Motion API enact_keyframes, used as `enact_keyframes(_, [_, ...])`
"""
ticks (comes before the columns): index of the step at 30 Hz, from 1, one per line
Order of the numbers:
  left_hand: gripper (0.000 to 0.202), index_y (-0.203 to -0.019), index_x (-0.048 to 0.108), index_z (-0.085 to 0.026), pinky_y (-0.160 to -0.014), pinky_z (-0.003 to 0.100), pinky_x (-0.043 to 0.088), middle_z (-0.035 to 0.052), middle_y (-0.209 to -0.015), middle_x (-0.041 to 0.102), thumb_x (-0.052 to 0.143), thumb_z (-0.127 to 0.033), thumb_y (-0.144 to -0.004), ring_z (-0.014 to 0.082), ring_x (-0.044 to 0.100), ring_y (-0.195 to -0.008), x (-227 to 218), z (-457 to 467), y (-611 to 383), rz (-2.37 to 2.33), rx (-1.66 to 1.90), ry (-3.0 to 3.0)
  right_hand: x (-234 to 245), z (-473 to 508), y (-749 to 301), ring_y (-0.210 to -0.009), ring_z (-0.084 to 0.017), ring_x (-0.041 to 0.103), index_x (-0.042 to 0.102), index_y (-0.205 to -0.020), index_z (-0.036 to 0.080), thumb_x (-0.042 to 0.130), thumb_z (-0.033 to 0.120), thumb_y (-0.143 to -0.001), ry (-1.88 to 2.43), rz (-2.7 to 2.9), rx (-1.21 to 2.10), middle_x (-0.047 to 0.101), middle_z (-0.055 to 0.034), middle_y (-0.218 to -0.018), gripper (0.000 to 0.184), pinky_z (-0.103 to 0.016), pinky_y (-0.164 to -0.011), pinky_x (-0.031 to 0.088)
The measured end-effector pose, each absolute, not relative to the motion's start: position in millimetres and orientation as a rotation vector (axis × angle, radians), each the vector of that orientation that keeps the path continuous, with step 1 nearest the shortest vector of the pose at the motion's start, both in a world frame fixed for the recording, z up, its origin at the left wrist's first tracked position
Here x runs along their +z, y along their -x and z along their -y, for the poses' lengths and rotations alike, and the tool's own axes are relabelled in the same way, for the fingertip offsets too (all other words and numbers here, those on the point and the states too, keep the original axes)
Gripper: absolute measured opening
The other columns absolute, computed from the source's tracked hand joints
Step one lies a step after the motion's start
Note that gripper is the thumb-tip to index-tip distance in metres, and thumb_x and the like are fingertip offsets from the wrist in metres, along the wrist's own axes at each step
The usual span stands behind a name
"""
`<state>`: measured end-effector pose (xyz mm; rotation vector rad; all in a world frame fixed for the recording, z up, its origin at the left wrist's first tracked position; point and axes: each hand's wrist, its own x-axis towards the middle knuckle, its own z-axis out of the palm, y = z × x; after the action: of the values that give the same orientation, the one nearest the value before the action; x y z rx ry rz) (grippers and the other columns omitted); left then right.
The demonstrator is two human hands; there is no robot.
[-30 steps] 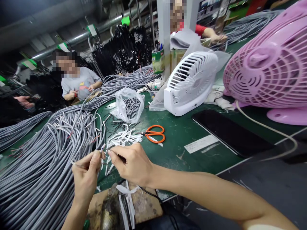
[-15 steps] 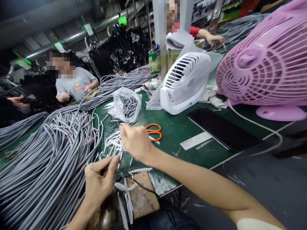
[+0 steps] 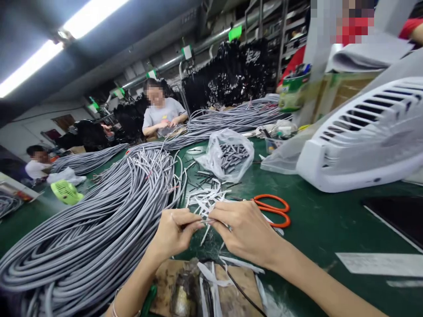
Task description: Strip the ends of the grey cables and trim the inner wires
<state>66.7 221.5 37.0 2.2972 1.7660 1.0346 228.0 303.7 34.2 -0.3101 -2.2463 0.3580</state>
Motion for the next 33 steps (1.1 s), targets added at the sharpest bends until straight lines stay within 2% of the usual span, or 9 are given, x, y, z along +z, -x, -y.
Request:
enact_keyframes(4, [0.027,-0.071,0.072,-0.017,-0.045,0.024,0.026,0.0015,-0.047,0.051,0.051,-0.027,-0.083,0.0113,0.043,-0.045,39,-219,-64,-1.643,0.893,-2.445,34,-308,-224,-0.044,-0.009,0.04,0.052,-0.047,0.016,0.05,0.026,-0.08,0.365,2.293,0.868,0.046,0.0015,-0.044,0.034,-0.021,-0.043,0.029])
enact_keyframes(10, [0.034,-0.072,0.074,-0.015,-0.044,0.024,0.031,0.0021,-0.045,0.052,0.05,-0.036,-0.083,0.0109,0.04,-0.041,35,-219,-71,-1.535,1.321,-2.073,25,-303,-209,-0.039,-0.006,0.023,0.052,-0.051,0.016,0.055,0.047,-0.074,0.502,1.881,1.624,0.03,0.0057,-0.042,0.038,-0.021,-0.035,0.019])
enact_keyframes(12, [0.034,-0.07,0.073,-0.013,-0.046,0.024,0.034,0.0042,-0.05,0.058,0.05,-0.035,-0.082,0.0119,0.044,-0.046,32,-222,-77,-1.599,1.462,-1.834,24,-296,-208,-0.038,-0.007,0.027,0.054,-0.053,0.016,0.054,0.046,-0.076,0.567,1.834,1.485,0.034,0.005,-0.042,0.038,-0.021,-0.034,0.022])
enact_keyframes(14, [0.034,-0.066,0.071,-0.012,-0.049,0.024,0.036,0.0047,-0.054,0.059,0.05,-0.033,-0.081,0.0126,0.046,-0.05,31,-226,-81,-1.676,1.52,-1.637,24,-289,-210,-0.041,-0.01,0.04,0.058,-0.056,0.017,0.053,0.038,-0.08,0.549,1.837,1.087,0.046,0.0012,-0.046,0.032,-0.022,-0.038,0.032])
enact_keyframes(18, [0.034,-0.06,0.068,-0.012,-0.046,0.023,0.029,0.0003,-0.048,0.048,0.049,-0.031,-0.081,0.0105,0.037,-0.047,31,-232,-80,-1.687,1.315,-1.697,23,-289,-219,-0.044,-0.012,0.053,0.065,-0.068,0.02,0.052,0.02,-0.081,0.378,1.878,0.447,0.06,-0.0023,-0.052,0.018,-0.022,-0.045,0.04])
enact_keyframes(24, [0.036,-0.055,0.066,-0.013,-0.047,0.024,0.028,0.0,-0.045,0.045,0.052,-0.034,-0.081,0.0098,0.034,-0.046,35,-224,-74,-1.494,1.126,-1.931,27,-302,-218,-0.05,-0.016,0.061,0.06,-0.06,0.018,0.049,0.038,-0.083,0.587,1.946,0.84,0.065,-0.0048,-0.055,0.033,-0.023,-0.044,0.047])
enact_keyframes(28, [0.04,-0.059,0.066,-0.012,-0.048,0.024,0.03,0.0009,-0.049,0.049,0.047,-0.039,-0.082,0.0106,0.036,-0.049,35,-232,-78,-1.68,1.456,-1.549,26,-294,-215,-0.043,-0.013,0.055,0.064,-0.069,0.02,0.05,0.021,-0.083,0.401,1.891,0.407,0.062,-0.0026,-0.052,0.02,-0.023,-0.042,0.042])
enact_keyframes(31, [0.044,-0.056,0.063,-0.012,-0.046,0.023,0.026,-0.0019,-0.047,0.04,0.048,-0.045,-0.08,0.0096,0.031,-0.048,31,-242,-78,-1.653,1.406,-1.482,24,-288,-218,-0.04,-0.011,0.052,0.065,-0.074,0.022,0.051,0.011,-0.08,0.22,1.875,0.134,0.06,-0.0009,-0.049,0.019,-0.023,-0.041,0.039])
enact_keyframes(33, [0.046,-0.053,0.061,-0.013,-0.045,0.023,0.024,-0.0027,-0.046,0.036,0.045,-0.047,-0.081,0.0094,0.03,-0.047,29,-244,-76,-1.582,1.289,-1.586,24,-289,-221,-0.042,-0.012,0.054,0.066,-0.074,0.023,0.052,0.013,-0.08,0.272,1.885,0.179,0.061,-0.0016,-0.051,0.018,-0.023,-0.043,0.041])
